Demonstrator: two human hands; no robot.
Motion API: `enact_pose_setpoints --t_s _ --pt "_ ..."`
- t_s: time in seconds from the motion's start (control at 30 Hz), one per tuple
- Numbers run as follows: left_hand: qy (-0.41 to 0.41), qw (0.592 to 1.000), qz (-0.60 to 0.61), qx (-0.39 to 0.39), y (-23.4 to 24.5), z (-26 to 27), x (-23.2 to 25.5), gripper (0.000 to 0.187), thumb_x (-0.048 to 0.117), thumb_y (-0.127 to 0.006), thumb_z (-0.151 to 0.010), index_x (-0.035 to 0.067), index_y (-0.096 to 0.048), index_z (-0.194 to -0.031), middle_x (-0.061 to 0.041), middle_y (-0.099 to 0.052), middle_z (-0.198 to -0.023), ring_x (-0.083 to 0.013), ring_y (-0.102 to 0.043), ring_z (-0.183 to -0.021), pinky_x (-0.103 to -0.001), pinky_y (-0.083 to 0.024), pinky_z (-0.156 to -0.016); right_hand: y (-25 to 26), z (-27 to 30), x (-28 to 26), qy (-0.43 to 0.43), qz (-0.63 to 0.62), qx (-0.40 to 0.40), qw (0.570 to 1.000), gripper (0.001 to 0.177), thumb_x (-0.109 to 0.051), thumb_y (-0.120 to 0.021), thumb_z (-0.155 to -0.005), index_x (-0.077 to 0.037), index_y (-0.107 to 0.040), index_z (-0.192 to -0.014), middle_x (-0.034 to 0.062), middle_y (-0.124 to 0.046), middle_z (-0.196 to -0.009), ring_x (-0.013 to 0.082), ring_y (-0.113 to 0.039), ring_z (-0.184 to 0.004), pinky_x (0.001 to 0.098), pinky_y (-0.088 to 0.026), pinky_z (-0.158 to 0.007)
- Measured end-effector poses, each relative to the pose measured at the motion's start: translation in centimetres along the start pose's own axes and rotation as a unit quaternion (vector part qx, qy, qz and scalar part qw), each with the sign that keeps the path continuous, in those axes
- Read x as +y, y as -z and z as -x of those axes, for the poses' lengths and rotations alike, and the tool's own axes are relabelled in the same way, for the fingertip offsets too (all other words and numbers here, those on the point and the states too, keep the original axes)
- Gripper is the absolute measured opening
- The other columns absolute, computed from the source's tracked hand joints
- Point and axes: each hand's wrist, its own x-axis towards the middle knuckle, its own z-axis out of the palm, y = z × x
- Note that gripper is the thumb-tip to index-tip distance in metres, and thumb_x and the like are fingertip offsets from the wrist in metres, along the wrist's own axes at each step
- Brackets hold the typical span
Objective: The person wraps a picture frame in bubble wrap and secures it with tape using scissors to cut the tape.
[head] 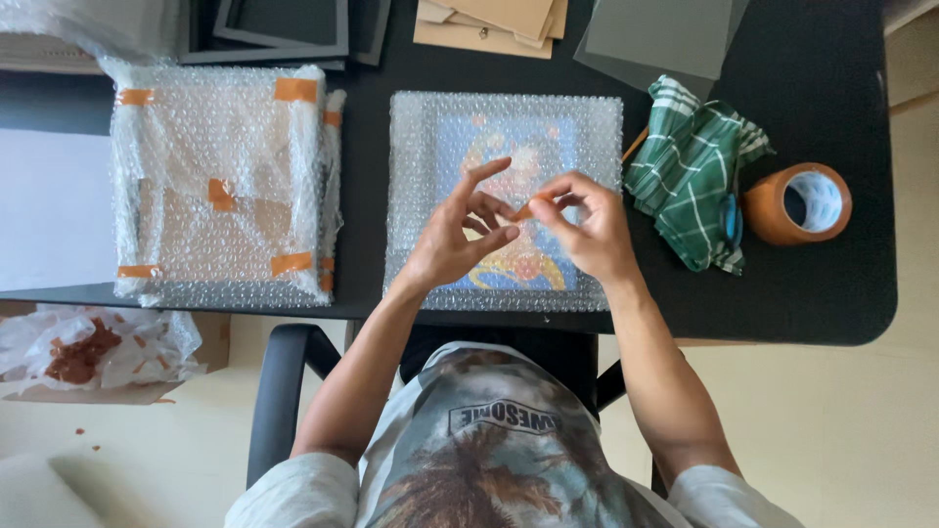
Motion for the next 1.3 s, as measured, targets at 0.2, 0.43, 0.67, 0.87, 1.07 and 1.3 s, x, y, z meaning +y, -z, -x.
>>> enact_pose_setpoints --t_s 0.2,0.43,0.67,0.87,1.07,1.3 --pt "-0.108 0.930 -0.351 0.016 0.3 1.1 -5.8 0.049 0.026 -0.079 -0.071 0.020 -0.062 -0.117 -0.002 -0.062 -0.109 -0.0252 -0.054 -0.104 -0.038 -0.044 -0.086 1.1 1.5 0.9 0.118 0.103 0.111 0.981 0.025 -0.011 -0.069 -0.091 0.003 -0.056 -0.108 0.0132 -0.061 -0.097 0.0220 -0.063 -0.088 0.0314 -0.051 -0.074" --pt "-0.310 0.817 -0.481 0.074 0.0 1.0 -9.7 0.005 0.026 -0.070 -0.080 0.023 -0.067 -0.079 0.002 -0.061 -0.090 -0.0199 -0.055 -0.093 -0.039 -0.041 -0.084 -0.9 4.9 5.3 0.180 0.323 -0.093 0.924 0.075 -0.010 -0.077 -0.076 -0.002 -0.038 -0.140 0.0129 -0.064 -0.101 0.0311 -0.059 -0.101 0.0436 -0.046 -0.087" --pt "-0.308 0.808 -0.494 0.090 -0.8 1.4 -8.0 0.007 0.022 -0.069 -0.081 0.021 -0.062 -0.078 0.004 -0.058 -0.082 -0.0187 -0.054 -0.088 -0.039 -0.041 -0.080 -2.3 5.1 7.9 0.255 0.336 0.017 0.907 0.058 -0.003 -0.071 -0.082 0.000 -0.047 -0.135 0.0036 -0.067 -0.094 0.0214 -0.061 -0.091 0.0344 -0.047 -0.078" --pt "-0.249 0.825 -0.494 0.117 -1.5 3.2 -6.8 0.027 0.030 -0.075 -0.075 0.018 -0.063 -0.096 0.001 -0.059 -0.090 -0.0210 -0.053 -0.096 -0.044 -0.040 -0.086 -2.5 4.7 7.2 0.327 0.330 0.059 0.883 0.054 -0.001 -0.074 -0.075 0.003 -0.055 -0.126 0.0037 -0.069 -0.090 0.0218 -0.065 -0.082 0.0344 -0.050 -0.071" --pt "-0.284 0.805 -0.500 0.146 -1.5 3.5 -8.2 0.009 0.015 -0.070 -0.078 0.019 -0.063 -0.081 0.002 -0.059 -0.089 -0.0204 -0.053 -0.091 -0.040 -0.041 -0.082 -2.4 4.9 8.3 0.331 0.340 0.006 0.880 0.056 -0.005 -0.074 -0.074 0.002 -0.056 -0.126 0.0005 -0.068 -0.082 0.0171 -0.063 -0.076 0.0316 -0.051 -0.070" --pt "-0.320 0.813 -0.467 0.139 -1.4 2.7 -9.1 0.013 0.020 -0.064 -0.079 0.016 -0.058 -0.068 0.001 -0.056 -0.075 -0.0197 -0.054 -0.077 -0.034 -0.042 -0.073 -2.3 4.5 7.3 0.283 0.340 -0.038 0.896 0.061 -0.006 -0.072 -0.077 0.003 -0.049 -0.133 0.0038 -0.068 -0.078 0.0189 -0.063 -0.074 0.0325 -0.051 -0.072"
